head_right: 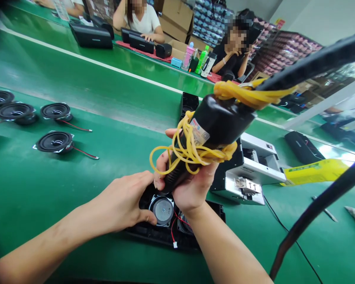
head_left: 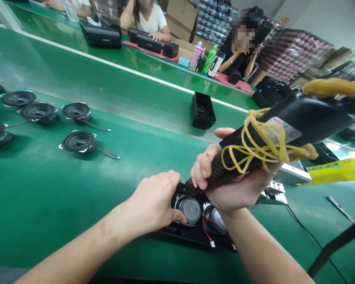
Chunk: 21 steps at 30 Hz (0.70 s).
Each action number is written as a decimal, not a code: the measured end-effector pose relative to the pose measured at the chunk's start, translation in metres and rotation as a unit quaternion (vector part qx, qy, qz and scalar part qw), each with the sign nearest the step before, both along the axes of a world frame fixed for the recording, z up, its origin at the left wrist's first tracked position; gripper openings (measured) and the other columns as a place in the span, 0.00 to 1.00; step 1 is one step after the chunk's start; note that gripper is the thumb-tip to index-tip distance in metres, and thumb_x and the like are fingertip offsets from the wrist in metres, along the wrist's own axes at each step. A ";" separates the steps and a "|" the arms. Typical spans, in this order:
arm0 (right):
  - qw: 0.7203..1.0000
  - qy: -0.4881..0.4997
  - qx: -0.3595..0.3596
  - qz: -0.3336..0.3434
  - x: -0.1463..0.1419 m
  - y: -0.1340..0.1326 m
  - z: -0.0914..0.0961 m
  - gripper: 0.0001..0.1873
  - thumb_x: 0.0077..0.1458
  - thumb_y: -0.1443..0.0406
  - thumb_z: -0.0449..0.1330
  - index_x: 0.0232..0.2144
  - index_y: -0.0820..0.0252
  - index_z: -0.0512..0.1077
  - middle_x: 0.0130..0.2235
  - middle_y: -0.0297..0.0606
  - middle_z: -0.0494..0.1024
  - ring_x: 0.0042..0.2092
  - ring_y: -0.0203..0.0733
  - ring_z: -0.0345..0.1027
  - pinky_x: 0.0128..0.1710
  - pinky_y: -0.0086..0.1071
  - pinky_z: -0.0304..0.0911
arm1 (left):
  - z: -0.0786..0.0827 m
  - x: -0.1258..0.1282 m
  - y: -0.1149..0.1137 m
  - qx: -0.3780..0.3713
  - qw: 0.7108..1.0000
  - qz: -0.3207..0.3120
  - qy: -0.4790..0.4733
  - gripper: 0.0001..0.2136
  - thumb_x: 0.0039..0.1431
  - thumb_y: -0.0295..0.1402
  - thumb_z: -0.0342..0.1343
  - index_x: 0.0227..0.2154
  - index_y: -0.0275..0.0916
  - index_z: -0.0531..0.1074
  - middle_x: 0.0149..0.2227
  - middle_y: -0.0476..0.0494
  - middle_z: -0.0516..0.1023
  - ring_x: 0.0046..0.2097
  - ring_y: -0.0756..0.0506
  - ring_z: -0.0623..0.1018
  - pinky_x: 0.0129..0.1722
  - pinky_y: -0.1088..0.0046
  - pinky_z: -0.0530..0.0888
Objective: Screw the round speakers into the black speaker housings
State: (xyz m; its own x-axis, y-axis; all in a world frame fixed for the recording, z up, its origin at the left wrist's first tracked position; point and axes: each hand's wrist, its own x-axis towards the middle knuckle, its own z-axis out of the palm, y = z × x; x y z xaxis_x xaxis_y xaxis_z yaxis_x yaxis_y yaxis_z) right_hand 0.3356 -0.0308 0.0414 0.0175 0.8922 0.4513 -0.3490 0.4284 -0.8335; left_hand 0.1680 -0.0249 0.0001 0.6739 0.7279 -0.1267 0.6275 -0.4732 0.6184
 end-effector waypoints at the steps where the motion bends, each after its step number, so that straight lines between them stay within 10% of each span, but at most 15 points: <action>1: 1.000 0.003 -0.004 0.002 -0.001 -0.001 0.000 0.33 0.66 0.34 0.53 0.51 0.50 0.77 0.24 0.30 0.72 0.17 0.37 0.59 0.16 0.30 0.61 | -0.001 0.000 0.000 0.001 1.000 0.001 0.000 0.28 0.47 0.42 0.79 0.47 0.44 0.72 0.47 0.45 0.80 0.49 0.37 0.82 0.47 0.62 0.76; 21: 0.999 -0.016 0.027 -0.011 -0.017 -0.006 -0.011 0.35 0.63 0.31 0.55 0.47 0.51 0.79 0.25 0.30 0.67 0.16 0.36 0.55 0.10 0.29 0.56 | -0.005 -0.001 0.002 0.003 1.000 -0.005 -0.022 0.25 0.46 0.39 0.80 0.39 0.43 0.70 0.42 0.49 0.78 0.45 0.40 0.80 0.42 0.67 0.76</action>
State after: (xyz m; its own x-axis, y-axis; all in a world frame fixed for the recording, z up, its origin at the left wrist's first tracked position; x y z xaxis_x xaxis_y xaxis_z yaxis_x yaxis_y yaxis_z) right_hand 0.3185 -0.0365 0.0301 0.0219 0.8662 0.4992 -0.3123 0.4802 -0.8197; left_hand 0.1674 -0.0232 -0.0044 0.6858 0.7219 -0.0924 0.5950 -0.4829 0.6425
